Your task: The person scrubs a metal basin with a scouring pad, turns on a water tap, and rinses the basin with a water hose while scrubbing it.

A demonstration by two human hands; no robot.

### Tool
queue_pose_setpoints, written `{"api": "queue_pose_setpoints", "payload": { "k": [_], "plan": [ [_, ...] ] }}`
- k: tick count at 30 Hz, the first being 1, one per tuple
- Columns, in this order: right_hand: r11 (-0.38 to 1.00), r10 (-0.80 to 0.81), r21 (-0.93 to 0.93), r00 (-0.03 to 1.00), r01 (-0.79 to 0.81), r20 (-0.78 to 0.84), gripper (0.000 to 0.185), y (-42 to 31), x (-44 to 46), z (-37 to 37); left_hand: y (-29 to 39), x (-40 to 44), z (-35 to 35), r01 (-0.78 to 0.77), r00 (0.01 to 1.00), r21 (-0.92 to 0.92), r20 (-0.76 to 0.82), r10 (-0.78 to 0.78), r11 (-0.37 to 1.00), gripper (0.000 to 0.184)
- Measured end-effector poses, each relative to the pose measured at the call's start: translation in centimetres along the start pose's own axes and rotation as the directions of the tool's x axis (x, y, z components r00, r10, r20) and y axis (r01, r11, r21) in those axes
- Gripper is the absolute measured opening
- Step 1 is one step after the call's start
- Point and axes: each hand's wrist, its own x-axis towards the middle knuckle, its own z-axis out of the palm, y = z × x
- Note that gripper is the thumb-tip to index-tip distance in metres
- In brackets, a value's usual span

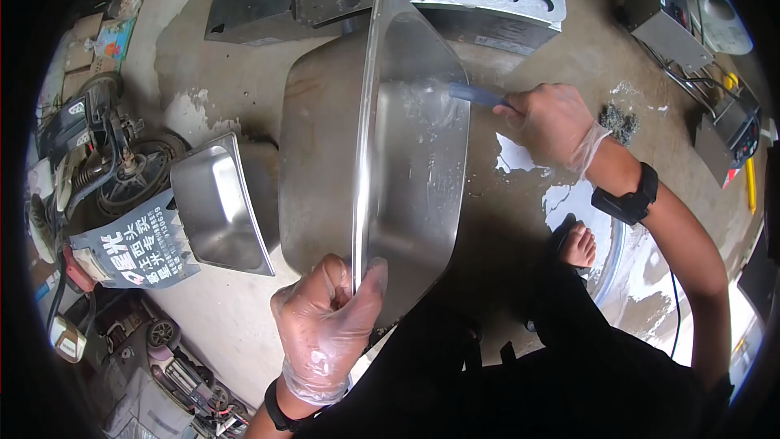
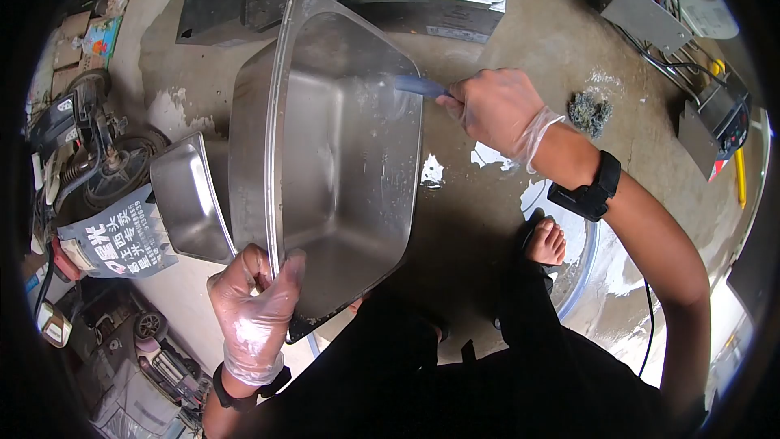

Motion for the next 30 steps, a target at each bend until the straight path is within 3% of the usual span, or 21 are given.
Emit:
{"api": "queue_pose_setpoints", "payload": {
  "k": [25, 30],
  "plan": [
    [1.0, -0.002, -0.001, 1.0, 0.002, 0.013, 0.034, -0.1, -0.28, 0.56, 0.15, -0.11, 0.07, 0.013, 1.0, 0.003, 0.004, -0.013, 1.0, 0.039],
    [1.0, 0.007, 0.015, 1.0, -0.007, 0.024, 0.029, -0.3, -0.32, 0.4, 0.2, -0.02, 0.09, -0.004, 1.0, 0.01, 0.001, 0.004, 1.0, 0.04]
  ]
}}
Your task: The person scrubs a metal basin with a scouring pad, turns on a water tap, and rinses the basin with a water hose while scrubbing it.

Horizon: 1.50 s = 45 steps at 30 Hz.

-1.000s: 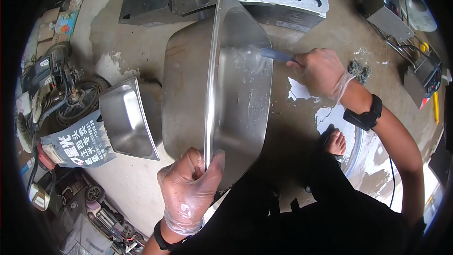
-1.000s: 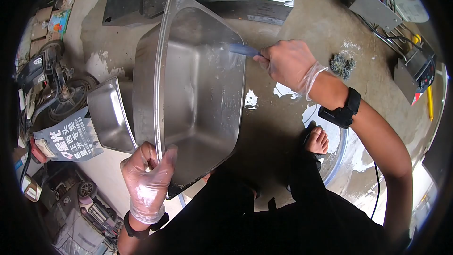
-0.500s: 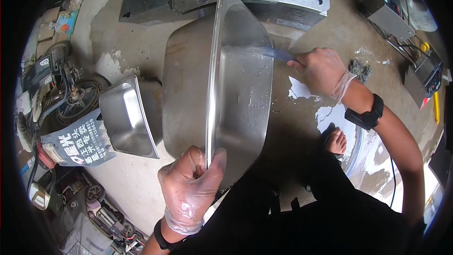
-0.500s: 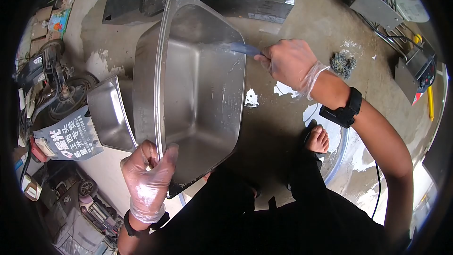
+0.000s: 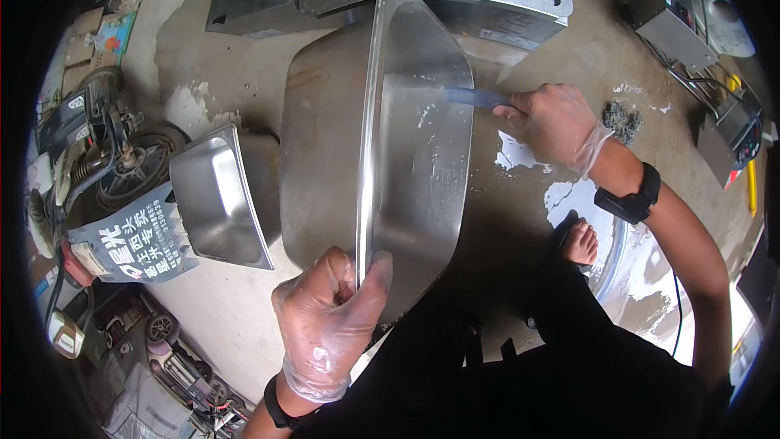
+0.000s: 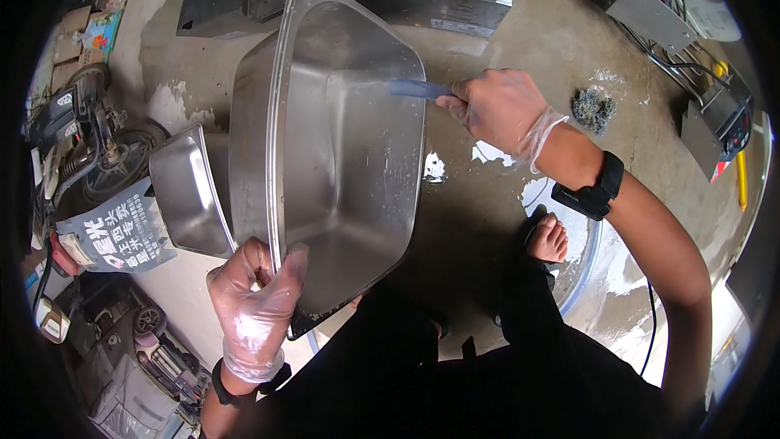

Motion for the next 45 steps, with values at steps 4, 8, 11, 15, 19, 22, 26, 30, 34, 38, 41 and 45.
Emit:
{"api": "queue_pose_setpoints", "payload": {
  "k": [4, 8, 11, 15, 19, 22, 26, 30, 34, 38, 41, 45],
  "plan": [
    [0.999, 0.032, -0.004, 0.999, -0.032, 0.044, 0.032, -0.4, -0.1, -0.3, -0.2, -0.1, 0.1, 0.009, 1.0, -0.006, 0.001, -0.009, 1.0, 0.04],
    [0.997, 0.065, -0.038, 0.996, -0.063, 0.066, 0.038, 0.1, -0.4, 0.5, 0.1, -0.1, 0.0, 0.032, 0.999, -0.017, 0.004, -0.031, 0.999, 0.04],
    [0.997, 0.074, -0.04, 0.996, -0.072, 0.051, 0.039, 0.1, -0.4, 0.6, 0.1, -0.1, 0.0, 0.031, 1.0, -0.013, 0.003, -0.031, 0.999, 0.039],
    [0.992, 0.129, -0.017, 0.988, -0.128, 0.089, 0.039, 0.4, -0.5, 1.0, -0.2, -0.2, 0.0, 0.0, 1.0, -0.016, -0.002, 0.0, 1.0, 0.038],
    [0.963, 0.049, 0.261, 0.994, -0.073, 0.094, 0.047, 3.8, -1.5, 3.8, -0.3, -0.2, 0.0, 0.011, 1.0, -0.008, -0.009, -0.011, 1.0, 0.038],
    [0.995, -0.037, -0.09, 0.999, 0.038, 0.003, 0.051, 5.1, -2.6, 4.1, -0.5, -0.4, 0.2, 0.014, 1.0, -0.014, -0.007, -0.014, 1.0, 0.037],
    [0.979, -0.01, -0.202, 0.999, 0.001, -0.044, 0.045, 8.1, -4.2, 4.3, -1.1, -0.7, 0.5, -0.004, 1.0, -0.029, 0.004, 0.004, 1.0, 0.036],
    [0.98, -0.012, -0.198, 1.0, 0.011, -0.006, 0.037, 10.6, -4.6, 4.6, -0.7, -0.5, 0.4, -0.008, 1.0, -0.023, 0.013, 0.009, 1.0, 0.037],
    [0.993, 0.107, -0.062, 0.993, -0.104, 0.044, 0.034, 9.5, -4.7, 4.3, -0.2, -0.4, 0.3, 0.007, 1.0, -0.005, 0.002, -0.007, 1.0, 0.037],
    [0.966, 0.201, 0.154, 0.979, -0.206, 0.047, 0.029, 6.4, -5.0, 3.0, 0.1, -0.2, 0.4, 0.038, 0.999, -0.048, -0.012, -0.038, 0.998, 0.038],
    [0.963, 0.208, 0.177, 0.978, -0.204, -0.007, 0.029, 3.8, -5.1, 2.1, 0.3, -0.2, 0.3, 0.064, 0.998, -0.049, -0.013, -0.065, 0.997, 0.04],
    [0.976, 0.147, 0.171, 0.986, -0.133, -0.073, 0.029, 2.2, -5.8, 2.1, 0.0, -0.2, 0.2, 0.067, 0.998, -0.06, -0.005, -0.068, 0.996, 0.041]
  ]
}}
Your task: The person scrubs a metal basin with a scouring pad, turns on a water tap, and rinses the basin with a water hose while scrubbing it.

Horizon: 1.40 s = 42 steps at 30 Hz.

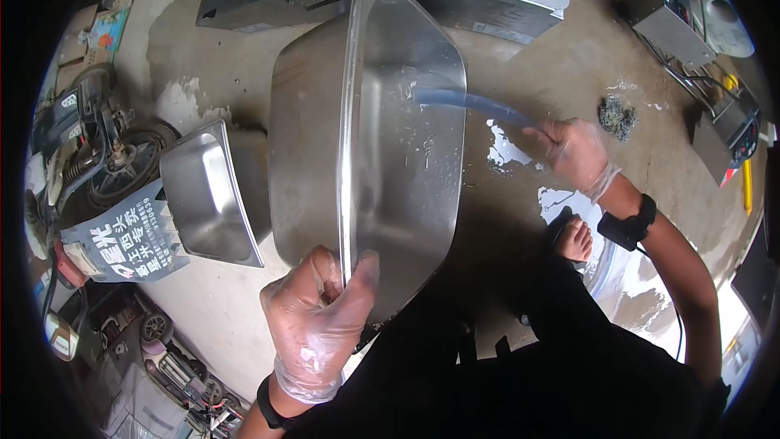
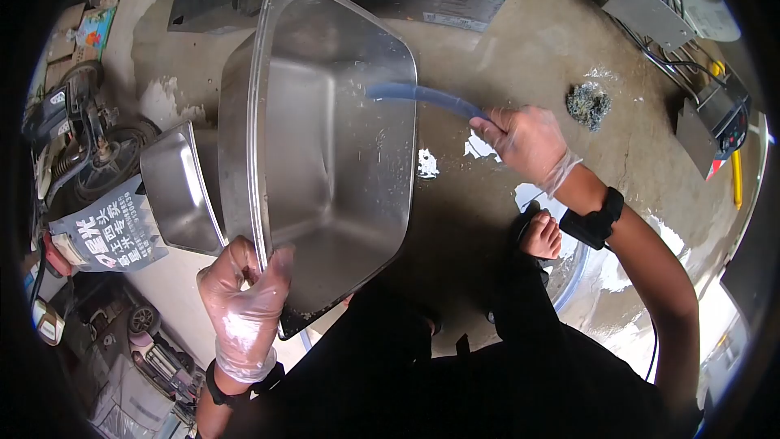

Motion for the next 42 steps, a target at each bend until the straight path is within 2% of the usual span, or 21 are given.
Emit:
{"api": "queue_pose_setpoints", "payload": {
  "k": [7, 13, 19, 25, 28, 32, 38, 42],
  "plan": [
    [0.988, -0.108, 0.102, 0.992, 0.115, -0.067, 0.022, -2.0, -2.3, -1.0, -0.1, 0.0, 0.0, -0.001, 1.0, -0.017, -0.014, 0.001, 1.0, 0.041],
    [0.98, -0.123, 0.146, 0.99, 0.132, -0.071, 0.021, -2.9, -3.5, -2.4, -0.3, 0.0, -0.1, -0.019, 1.0, 0.016, -0.003, 0.019, 1.0, 0.041],
    [0.972, -0.033, 0.23, 0.997, 0.049, -0.072, 0.02, -2.4, -3.6, -2.7, -0.2, 0.0, 0.0, -0.007, 0.999, 0.015, -0.037, 0.007, 1.0, 0.041],
    [0.981, -0.106, 0.159, 0.994, 0.111, -0.036, 0.025, -2.7, -3.6, -3.8, -0.2, 0.1, 0.0, -0.003, 0.999, 0.001, -0.042, 0.004, 1.0, 0.04],
    [0.988, -0.001, 0.152, 0.996, 0.015, -0.088, 0.026, -2.1, -3.1, -4.1, -0.1, 0.0, 0.0, 0.002, 1.0, 0.011, -0.031, -0.001, 1.0, 0.041],
    [0.983, -0.062, 0.168, 0.994, 0.076, -0.085, 0.028, -2.4, -3.3, -3.9, -0.1, 0.0, 0.0, -0.007, 1.0, -0.008, -0.022, 0.007, 1.0, 0.041],
    [0.982, 0.029, 0.187, 0.994, -0.01, -0.102, 0.028, -2.1, -3.0, -3.7, 0.2, 0.1, 0.1, -0.026, 1.0, 0.015, -0.014, 0.026, 1.0, 0.041],
    [0.978, 0.033, 0.207, 0.996, -0.015, -0.082, 0.028, -2.1, -3.1, -3.6, 0.0, 0.1, 0.0, -0.026, 1.0, 0.005, -0.01, 0.026, 1.0, 0.041]
  ]
}}
